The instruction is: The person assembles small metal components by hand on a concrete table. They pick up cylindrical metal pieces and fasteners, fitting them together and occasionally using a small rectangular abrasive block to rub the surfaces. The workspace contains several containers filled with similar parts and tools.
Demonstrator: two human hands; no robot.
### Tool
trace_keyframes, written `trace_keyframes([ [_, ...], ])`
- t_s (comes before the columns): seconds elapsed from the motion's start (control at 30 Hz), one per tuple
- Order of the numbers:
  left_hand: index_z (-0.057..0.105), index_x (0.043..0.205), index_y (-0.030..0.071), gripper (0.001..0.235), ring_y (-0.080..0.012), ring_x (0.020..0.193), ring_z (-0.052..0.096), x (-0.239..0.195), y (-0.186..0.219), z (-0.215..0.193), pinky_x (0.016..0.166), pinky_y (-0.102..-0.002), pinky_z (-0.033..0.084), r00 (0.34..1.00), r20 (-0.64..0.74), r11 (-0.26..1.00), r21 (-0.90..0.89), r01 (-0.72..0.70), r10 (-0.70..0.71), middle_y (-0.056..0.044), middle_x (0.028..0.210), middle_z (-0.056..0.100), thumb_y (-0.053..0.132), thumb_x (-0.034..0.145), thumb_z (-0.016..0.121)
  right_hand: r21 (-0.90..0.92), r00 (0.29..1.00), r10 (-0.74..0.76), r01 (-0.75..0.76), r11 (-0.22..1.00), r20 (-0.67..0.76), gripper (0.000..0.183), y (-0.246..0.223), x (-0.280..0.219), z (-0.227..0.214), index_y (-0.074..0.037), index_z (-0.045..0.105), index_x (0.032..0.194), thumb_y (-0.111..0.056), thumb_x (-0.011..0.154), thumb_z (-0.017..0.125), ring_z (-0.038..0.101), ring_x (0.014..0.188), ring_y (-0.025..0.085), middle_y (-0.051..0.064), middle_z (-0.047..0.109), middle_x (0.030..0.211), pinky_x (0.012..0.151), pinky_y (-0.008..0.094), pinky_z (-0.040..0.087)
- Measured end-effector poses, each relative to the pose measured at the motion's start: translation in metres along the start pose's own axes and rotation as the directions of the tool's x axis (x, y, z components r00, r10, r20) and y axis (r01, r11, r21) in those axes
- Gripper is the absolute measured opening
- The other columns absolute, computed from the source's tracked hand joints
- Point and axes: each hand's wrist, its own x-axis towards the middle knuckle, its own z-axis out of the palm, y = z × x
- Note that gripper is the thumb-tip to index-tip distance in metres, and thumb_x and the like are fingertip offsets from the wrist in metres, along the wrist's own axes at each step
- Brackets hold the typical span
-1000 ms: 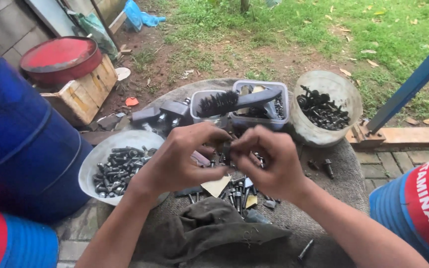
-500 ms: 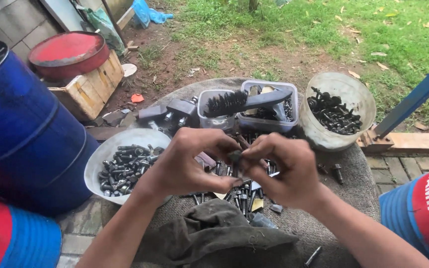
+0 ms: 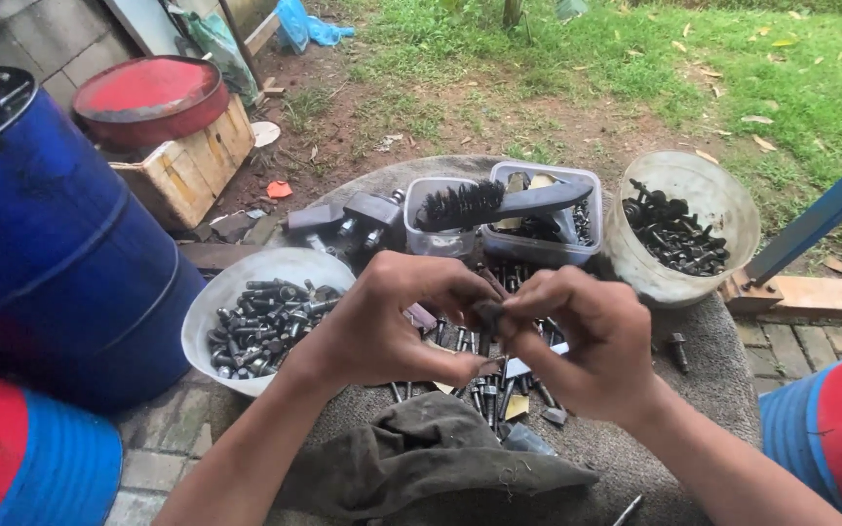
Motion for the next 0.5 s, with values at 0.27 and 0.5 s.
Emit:
trace_keyframes([
  [0.27, 0.071, 0.103, 0.002, 0.035, -0.0136, 0.074, 0.072, 0.000, 0.005, 0.000, 0.067, -0.022, 0.063, 1.000, -0.014, 0.999, -0.024, 0.021, -0.021, -0.007, 0.089, 0.077, 0.013, 0.074, 0.088, 0.050, 1.000, 0.000, 0.000, 0.999, -0.008, 0.010, 0.000, -0.003, 0.003, 0.004, 0.062, 0.092, 0.010, 0.084, 0.063, 0.075, 0.066, 0.018, 0.015, 0.074, 0.080, 0.060, 0.023, 0.068],
  [0.5, 0.071, 0.106, 0.001, 0.040, -0.0138, 0.072, 0.073, 0.000, -0.002, 0.000, 0.064, -0.020, 0.064, 1.000, -0.013, 0.999, -0.050, 0.019, -0.020, -0.008, 0.091, 0.078, 0.015, 0.074, 0.090, -0.092, 0.992, 0.089, -0.098, 0.991, -0.091, 0.012, -0.001, -0.006, 0.002, 0.003, 0.065, 0.093, 0.006, 0.084, 0.071, 0.073, 0.073, 0.015, 0.014, 0.073, 0.086, 0.061, 0.020, 0.062],
])
